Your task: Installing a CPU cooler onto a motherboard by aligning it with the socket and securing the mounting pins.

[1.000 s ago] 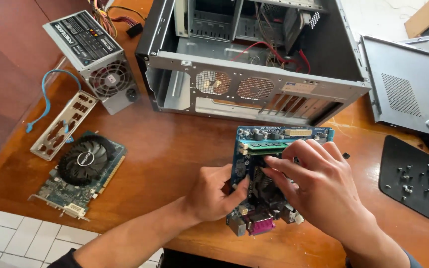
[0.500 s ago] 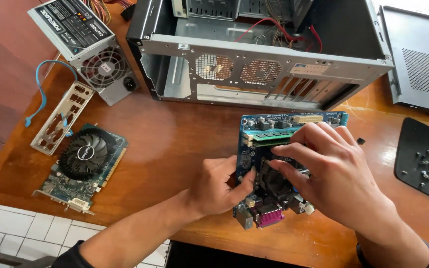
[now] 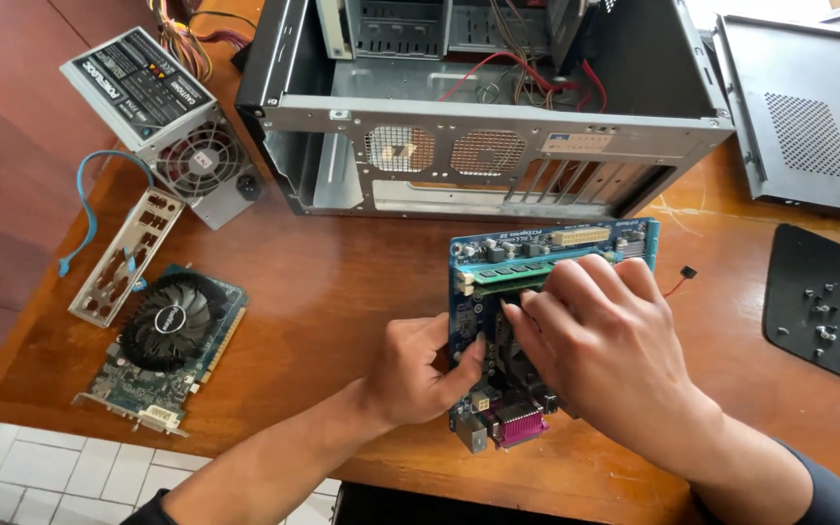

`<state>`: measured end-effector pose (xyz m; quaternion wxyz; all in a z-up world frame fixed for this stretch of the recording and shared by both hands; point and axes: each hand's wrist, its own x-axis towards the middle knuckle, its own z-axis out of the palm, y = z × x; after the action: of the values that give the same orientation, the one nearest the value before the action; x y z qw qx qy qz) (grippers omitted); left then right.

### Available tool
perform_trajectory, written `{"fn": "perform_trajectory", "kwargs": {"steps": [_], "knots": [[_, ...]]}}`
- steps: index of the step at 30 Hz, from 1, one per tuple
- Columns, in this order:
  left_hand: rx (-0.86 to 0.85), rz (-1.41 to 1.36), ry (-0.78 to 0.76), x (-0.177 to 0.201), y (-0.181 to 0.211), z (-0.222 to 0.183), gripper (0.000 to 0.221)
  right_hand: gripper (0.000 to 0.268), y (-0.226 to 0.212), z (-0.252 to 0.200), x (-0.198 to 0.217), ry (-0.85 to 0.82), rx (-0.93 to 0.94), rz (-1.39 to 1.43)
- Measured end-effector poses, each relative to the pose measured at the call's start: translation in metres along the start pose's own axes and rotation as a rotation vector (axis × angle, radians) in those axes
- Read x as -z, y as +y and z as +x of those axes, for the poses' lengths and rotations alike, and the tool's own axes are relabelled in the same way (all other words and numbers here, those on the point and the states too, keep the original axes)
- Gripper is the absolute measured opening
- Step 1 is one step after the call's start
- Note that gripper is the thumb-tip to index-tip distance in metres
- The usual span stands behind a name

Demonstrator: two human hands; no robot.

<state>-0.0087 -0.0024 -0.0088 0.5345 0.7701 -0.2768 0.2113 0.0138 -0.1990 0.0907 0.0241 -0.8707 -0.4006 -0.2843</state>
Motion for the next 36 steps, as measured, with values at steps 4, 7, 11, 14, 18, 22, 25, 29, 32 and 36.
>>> {"fn": "perform_trajectory", "kwargs": {"steps": [4,7,11,14,18,22,25,29,32,36], "knots": [[0.051,0.057,0.009,0.0,-0.003,-0.002,0.03,0.014,0.012,0.0,0.0,0.021,0.003,0.082],[-0.024,0.056,0.007,0.0,-0.004,-0.002,0.034,0.023,0.04,0.001,0.032,0.005,0.011,0.326],[-0.072,0.049,-0.017,0.001,-0.004,0.0,0.038,0.022,0.073,-0.02,0.057,-0.048,-0.024,0.279],[-0.066,0.044,-0.05,0.003,-0.007,0.002,0.04,0.024,0.079,-0.02,0.071,-0.064,-0.055,0.303],[-0.017,0.052,-0.048,0.004,-0.009,0.001,0.039,0.024,0.088,-0.027,0.069,-0.078,-0.057,0.36],[0.052,0.046,-0.022,0.004,-0.008,0.003,0.04,0.021,0.097,-0.036,0.059,-0.156,-0.068,0.244],[0.077,0.038,-0.017,0.005,-0.01,0.003,0.036,0.016,0.098,-0.032,0.05,-0.195,-0.044,0.232],[0.114,0.052,-0.011,0.008,-0.009,0.004,0.034,0.017,0.098,-0.029,0.033,-0.223,-0.008,0.197],[0.139,0.036,-0.01,0.009,-0.01,0.004,0.037,0.024,0.099,-0.027,0.021,-0.326,-0.052,0.233],[0.142,0.03,-0.012,0.009,-0.011,0.004,0.034,0.023,0.098,-0.025,0.01,-0.39,-0.071,0.3]]}}
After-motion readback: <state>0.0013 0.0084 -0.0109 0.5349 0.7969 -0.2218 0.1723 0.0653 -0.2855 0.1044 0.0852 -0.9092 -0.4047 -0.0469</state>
